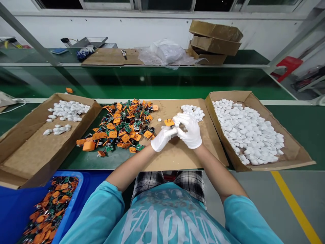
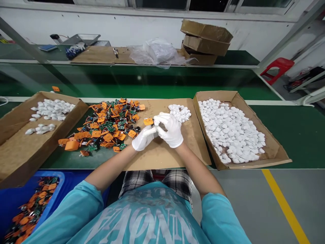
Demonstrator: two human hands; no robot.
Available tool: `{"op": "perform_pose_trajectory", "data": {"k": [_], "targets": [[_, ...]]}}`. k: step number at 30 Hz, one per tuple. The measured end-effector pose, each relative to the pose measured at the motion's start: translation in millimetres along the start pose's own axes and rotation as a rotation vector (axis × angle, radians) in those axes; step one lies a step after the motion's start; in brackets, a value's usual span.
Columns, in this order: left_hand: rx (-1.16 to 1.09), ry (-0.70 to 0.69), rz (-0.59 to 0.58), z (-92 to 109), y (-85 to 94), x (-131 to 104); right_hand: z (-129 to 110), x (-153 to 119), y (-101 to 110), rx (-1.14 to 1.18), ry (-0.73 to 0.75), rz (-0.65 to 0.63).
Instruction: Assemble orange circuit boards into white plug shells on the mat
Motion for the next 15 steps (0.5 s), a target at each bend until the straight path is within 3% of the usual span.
{"op": "perform_pose_trajectory", "data": {"k": [6, 9, 15], "targets": [[0.266, -0.085, 0.289, 11.2, 24.5, -5.5, -10.4, 1.5, -11.0, 0.061, 0.002, -0.081], [0.256, -0.047, 0.278, 10.5, 23.1, -6.6, -3.3, 0.8, -7.7, 0.2, -0.139, -0.026], [0.109, 0.166, 0.174, 1.5, 12.4, -6.5, 15.3, -8.8, -14.7, 0.434, -0.392, -0.03]]}}
Point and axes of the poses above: each hand's wrist, its own x-axis towards the middle knuckle, its own y-axis out of the back of the hand, z = x × y, the point moved 8 cm from there along x, towards the middle knuckle, and after that the axes turned 4 degrees about -x, right-handed, at the moved point
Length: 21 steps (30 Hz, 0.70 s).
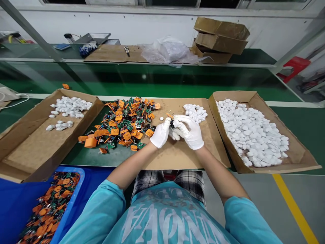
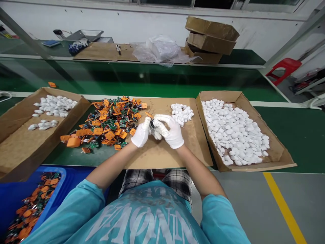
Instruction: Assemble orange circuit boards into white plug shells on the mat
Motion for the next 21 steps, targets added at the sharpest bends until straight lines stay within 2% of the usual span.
{"op": "perform_pose_trajectory", "data": {"k": [7, 11, 14, 17, 21], "targets": [[-0.186, 0.159, -0.169, -12.8, -9.2, 3.9, 5.9, -0.6, 0.0, 0.087, -0.054, -0.02], [-0.259, 0.222, -0.372, -17.3, -19.4, 1.4, 9.7, -1.3, 2.2, 0.099, -0.028, -0.01], [-0.289, 0.196, -0.483, -10.4, -26.5, -5.3, 10.8, -1.0, 4.6, 0.103, -0.002, -0.004], [-0.286, 0.181, -0.424, -6.4, -26.0, -6.6, 8.5, 0.1, 4.7, 0.076, -0.009, -0.01], [-0.185, 0.198, -0.225, -9.4, -16.1, -1.2, -4.2, 1.5, -1.0, -0.019, 0.03, -0.042]]}}
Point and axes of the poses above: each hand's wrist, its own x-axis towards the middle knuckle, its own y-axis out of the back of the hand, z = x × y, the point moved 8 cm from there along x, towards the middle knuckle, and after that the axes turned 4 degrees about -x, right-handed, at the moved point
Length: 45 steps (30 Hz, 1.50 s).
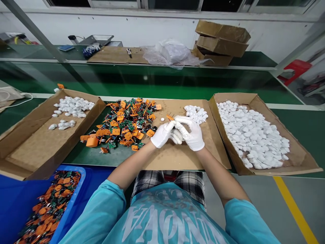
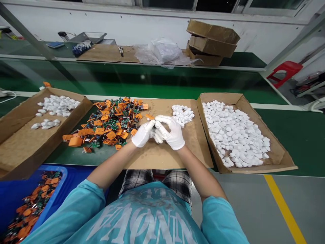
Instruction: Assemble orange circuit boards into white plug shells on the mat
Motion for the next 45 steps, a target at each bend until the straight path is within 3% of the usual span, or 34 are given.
{"op": "perform_pose_trajectory", "data": {"k": [5, 14, 22, 29, 36, 39, 42, 45], "targets": [[0.084, 0.021, 0.197, -3.9, 14.5, 0.2, -5.3, 0.6, -6.7, -0.057, 0.013, -0.001], [0.442, -0.284, 0.358, 20.7, 16.4, -16.6, 1.2, -4.1, -12.8, 0.012, 0.028, 0.057], [0.542, -0.274, 0.497, 24.3, 23.8, -21.4, 13.2, -11.0, -16.3, 0.203, -0.106, 0.078], [0.294, -0.097, 0.346, 7.5, 21.7, -10.9, -7.7, -6.4, -13.1, -0.151, 0.188, -0.065], [0.172, -0.177, 0.169, 5.9, 10.0, -6.4, -12.9, -10.8, -9.4, -0.221, 0.196, 0.022], [0.15, -0.146, 0.121, 4.6, 6.9, -5.4, -13.9, -9.7, -13.4, -0.185, 0.169, -0.038], [0.192, -0.201, 0.078, 10.7, 5.7, -7.2, -15.9, -7.6, -15.2, -0.15, 0.157, -0.095], [0.261, -0.259, 0.078, 16.0, 8.9, -9.0, -25.9, -7.3, -8.2, -0.195, 0.232, -0.021]]}}
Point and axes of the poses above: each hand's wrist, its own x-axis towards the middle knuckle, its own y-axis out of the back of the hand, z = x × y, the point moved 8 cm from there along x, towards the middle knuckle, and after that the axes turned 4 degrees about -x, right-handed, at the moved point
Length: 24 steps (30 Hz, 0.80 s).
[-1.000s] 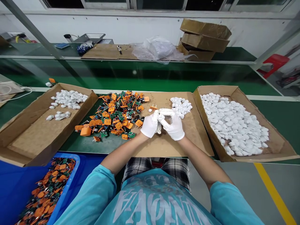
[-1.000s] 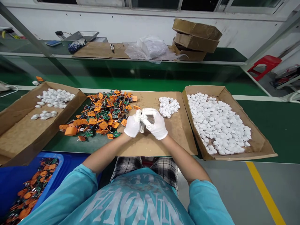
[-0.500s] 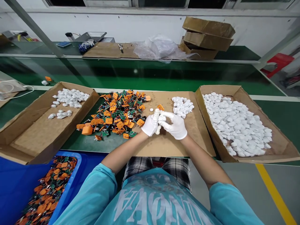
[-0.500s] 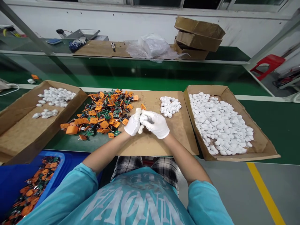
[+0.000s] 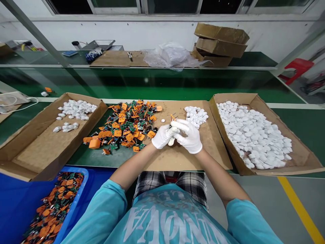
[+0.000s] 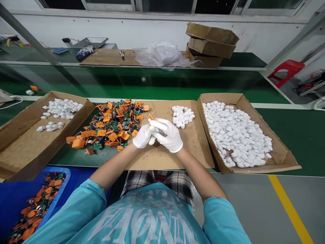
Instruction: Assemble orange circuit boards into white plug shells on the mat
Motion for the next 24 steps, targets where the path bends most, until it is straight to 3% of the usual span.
{"op": "perform_pose_trajectory", "data": {"k": [4, 7, 10, 15, 17, 24], "targets": [[0.057, -0.199, 0.108, 15.3, 8.9, -0.4, -6.2, -1.0, 16.2, -0.13, 0.038, 0.199], [0.133, -0.322, 0.161, 25.2, 8.0, -4.2, -6.7, -2.6, 14.6, -0.215, 0.068, 0.214], [0.158, -0.306, 0.19, 24.7, 7.5, -7.1, -10.7, -5.8, 8.3, -0.264, 0.148, 0.199], [0.198, -0.174, 0.33, 17.4, 23.9, -9.0, -12.9, -7.1, -0.2, -0.238, 0.178, 0.121], [0.16, -0.085, 0.287, 10.7, 23.5, -6.9, -8.4, -4.8, 2.7, -0.181, 0.138, 0.119], [-0.059, 0.101, -0.131, 1.9, -11.4, -3.6, 4.3, 1.8, -4.2, 0.054, 0.06, -0.106]]}}
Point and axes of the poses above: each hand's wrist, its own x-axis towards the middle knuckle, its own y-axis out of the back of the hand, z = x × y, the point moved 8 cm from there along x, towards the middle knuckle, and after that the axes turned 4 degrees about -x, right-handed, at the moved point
